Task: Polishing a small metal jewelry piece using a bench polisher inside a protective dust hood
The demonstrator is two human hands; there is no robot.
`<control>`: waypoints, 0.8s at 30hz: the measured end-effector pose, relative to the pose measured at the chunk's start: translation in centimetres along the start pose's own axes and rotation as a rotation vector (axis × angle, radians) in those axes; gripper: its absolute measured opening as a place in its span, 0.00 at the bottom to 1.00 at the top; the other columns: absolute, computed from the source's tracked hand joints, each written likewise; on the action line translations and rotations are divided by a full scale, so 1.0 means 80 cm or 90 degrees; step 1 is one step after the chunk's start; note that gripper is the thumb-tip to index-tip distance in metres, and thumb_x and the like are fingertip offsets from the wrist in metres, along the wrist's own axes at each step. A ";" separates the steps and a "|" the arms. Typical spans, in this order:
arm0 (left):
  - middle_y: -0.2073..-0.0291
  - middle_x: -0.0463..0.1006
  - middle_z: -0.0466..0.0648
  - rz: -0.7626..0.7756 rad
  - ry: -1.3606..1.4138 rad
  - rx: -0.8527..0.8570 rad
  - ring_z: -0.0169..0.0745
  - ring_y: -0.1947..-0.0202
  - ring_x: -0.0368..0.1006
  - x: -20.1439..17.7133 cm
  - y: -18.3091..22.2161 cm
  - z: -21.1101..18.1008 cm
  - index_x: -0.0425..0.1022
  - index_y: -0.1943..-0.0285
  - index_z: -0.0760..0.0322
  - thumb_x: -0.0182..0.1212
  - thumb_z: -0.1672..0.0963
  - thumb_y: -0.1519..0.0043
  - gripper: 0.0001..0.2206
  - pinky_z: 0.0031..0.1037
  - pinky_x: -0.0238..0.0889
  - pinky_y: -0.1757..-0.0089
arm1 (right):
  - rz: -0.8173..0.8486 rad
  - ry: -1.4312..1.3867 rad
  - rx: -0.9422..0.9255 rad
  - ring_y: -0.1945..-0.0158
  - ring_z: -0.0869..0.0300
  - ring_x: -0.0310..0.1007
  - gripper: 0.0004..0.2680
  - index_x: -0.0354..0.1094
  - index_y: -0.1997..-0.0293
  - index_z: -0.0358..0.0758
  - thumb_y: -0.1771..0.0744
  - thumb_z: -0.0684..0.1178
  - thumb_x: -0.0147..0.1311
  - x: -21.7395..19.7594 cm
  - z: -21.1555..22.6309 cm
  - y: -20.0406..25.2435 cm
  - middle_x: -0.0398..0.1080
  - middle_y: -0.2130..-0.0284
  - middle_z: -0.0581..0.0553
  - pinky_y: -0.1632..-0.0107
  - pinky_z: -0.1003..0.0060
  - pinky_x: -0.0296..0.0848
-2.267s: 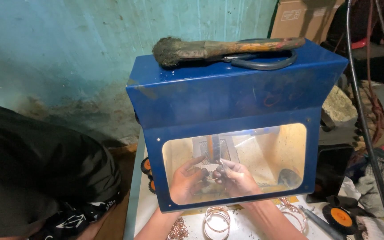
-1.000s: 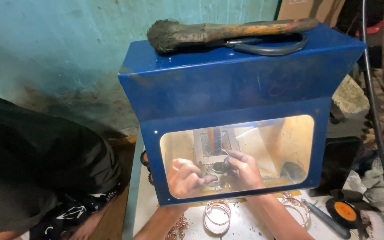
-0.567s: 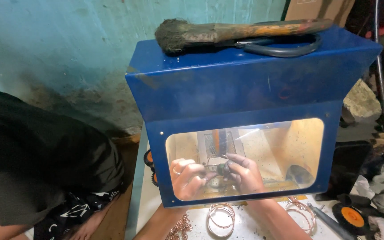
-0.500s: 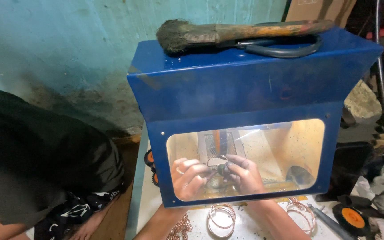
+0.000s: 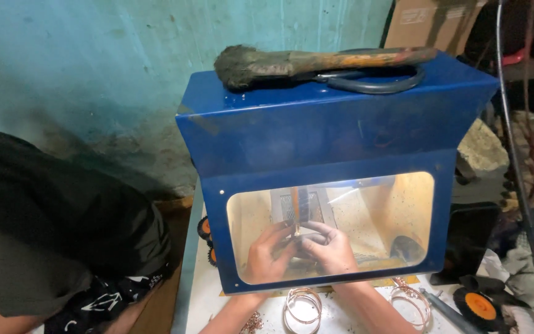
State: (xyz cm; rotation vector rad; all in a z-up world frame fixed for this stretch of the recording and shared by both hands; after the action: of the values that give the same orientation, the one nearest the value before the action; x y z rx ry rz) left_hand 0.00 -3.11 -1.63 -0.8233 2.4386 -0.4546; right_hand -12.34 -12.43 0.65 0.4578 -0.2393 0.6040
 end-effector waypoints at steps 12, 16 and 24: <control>0.59 0.85 0.52 -0.080 0.296 -0.466 0.44 0.59 0.82 0.000 -0.010 -0.013 0.82 0.54 0.66 0.66 0.58 0.41 0.09 0.28 0.76 0.58 | -0.051 0.204 -0.187 0.57 0.53 0.87 0.22 0.77 0.45 0.36 0.43 0.52 0.69 -0.002 -0.016 -0.007 0.84 0.57 0.36 0.56 0.62 0.87; 0.56 0.86 0.54 -0.057 0.277 -0.483 0.46 0.56 0.83 -0.002 -0.015 -0.035 0.82 0.51 0.67 0.68 0.57 0.42 0.12 0.31 0.79 0.53 | -0.163 0.316 -0.176 0.53 0.62 0.84 0.12 0.80 0.49 0.43 0.37 0.45 0.62 -0.009 -0.001 0.002 0.84 0.55 0.47 0.49 0.69 0.83; 0.65 0.86 0.58 -0.065 0.331 -0.460 0.49 0.68 0.81 -0.001 -0.023 -0.027 0.85 0.48 0.73 0.62 0.62 0.39 0.13 0.34 0.80 0.61 | -0.112 0.226 -0.137 0.69 0.56 0.80 0.11 0.81 0.49 0.39 0.35 0.47 0.60 -0.026 -0.001 -0.019 0.83 0.65 0.41 0.73 0.65 0.79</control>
State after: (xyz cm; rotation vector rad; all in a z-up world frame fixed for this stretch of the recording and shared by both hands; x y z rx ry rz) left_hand -0.40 -4.15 1.00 -1.2393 3.1060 0.2485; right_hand -13.08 -14.52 -0.69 0.1566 0.0738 0.4708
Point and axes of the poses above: each hand's wrist, its own y-axis away from the middle knuckle, its own x-axis out of the palm, z = x × y, the point moved 3 cm from there along -y, towards the middle knuckle
